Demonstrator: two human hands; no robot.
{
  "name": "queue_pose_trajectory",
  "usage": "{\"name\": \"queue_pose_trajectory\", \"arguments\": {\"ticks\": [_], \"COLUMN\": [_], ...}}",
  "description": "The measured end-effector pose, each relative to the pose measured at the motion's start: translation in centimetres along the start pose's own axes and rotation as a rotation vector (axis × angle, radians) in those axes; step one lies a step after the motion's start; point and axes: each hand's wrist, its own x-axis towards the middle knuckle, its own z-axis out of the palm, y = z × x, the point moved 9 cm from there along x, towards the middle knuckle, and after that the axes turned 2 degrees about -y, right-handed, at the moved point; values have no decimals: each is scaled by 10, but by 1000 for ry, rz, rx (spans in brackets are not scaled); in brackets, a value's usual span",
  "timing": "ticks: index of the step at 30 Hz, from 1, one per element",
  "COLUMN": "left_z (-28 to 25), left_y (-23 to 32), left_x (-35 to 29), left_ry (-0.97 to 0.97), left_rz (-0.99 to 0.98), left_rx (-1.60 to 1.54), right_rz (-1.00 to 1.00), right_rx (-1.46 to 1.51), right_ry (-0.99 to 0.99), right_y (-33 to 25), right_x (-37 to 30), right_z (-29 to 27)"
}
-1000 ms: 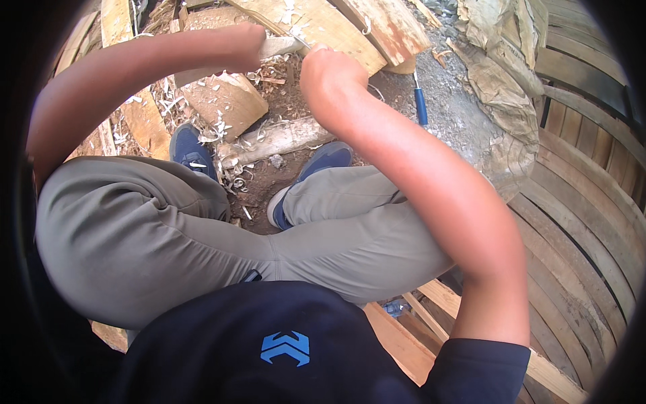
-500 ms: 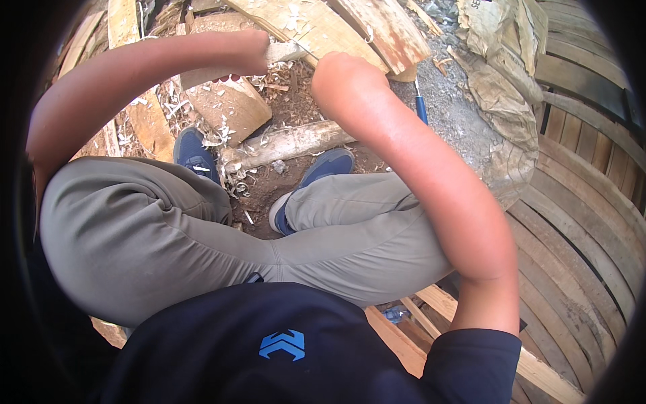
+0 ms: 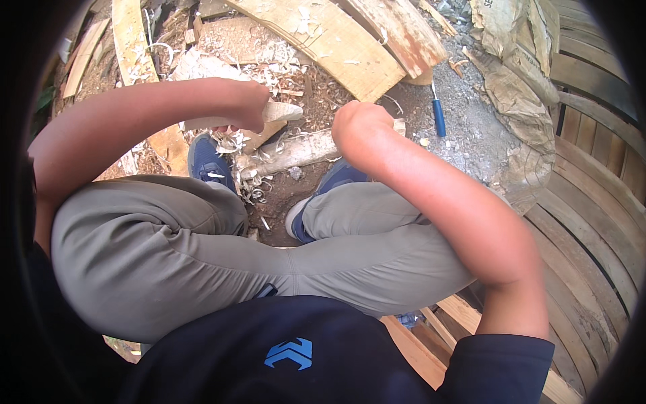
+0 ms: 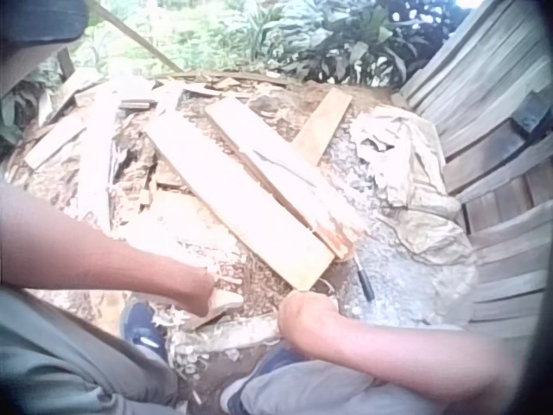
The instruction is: The person sits cross-legged on the ground and uses a curved knife to shave and shape a small piece of wood. They repeatedly scrape the wood's surface, creating shavings, and occasionally pause to inspect the piece before continuing to carve.
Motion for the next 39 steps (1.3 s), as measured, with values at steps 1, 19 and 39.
{"name": "queue_pose_trajectory", "arguments": {"ticks": [1,19,39], "left_z": [0,-54,40], "left_y": [-7,-39,-102], "left_x": [-2,-67,-74], "left_ry": [-20,36,-16], "left_rz": [-14,-27,-84], "left_rx": [-15,-134,-342], "right_rz": [-24,33,-294], "right_rx": [-9,215,324], "right_ry": [-7,293,573], "right_y": [-2,59,-50], "right_x": [-4,-56,-28], "right_z": [-6,-95,-94]}}
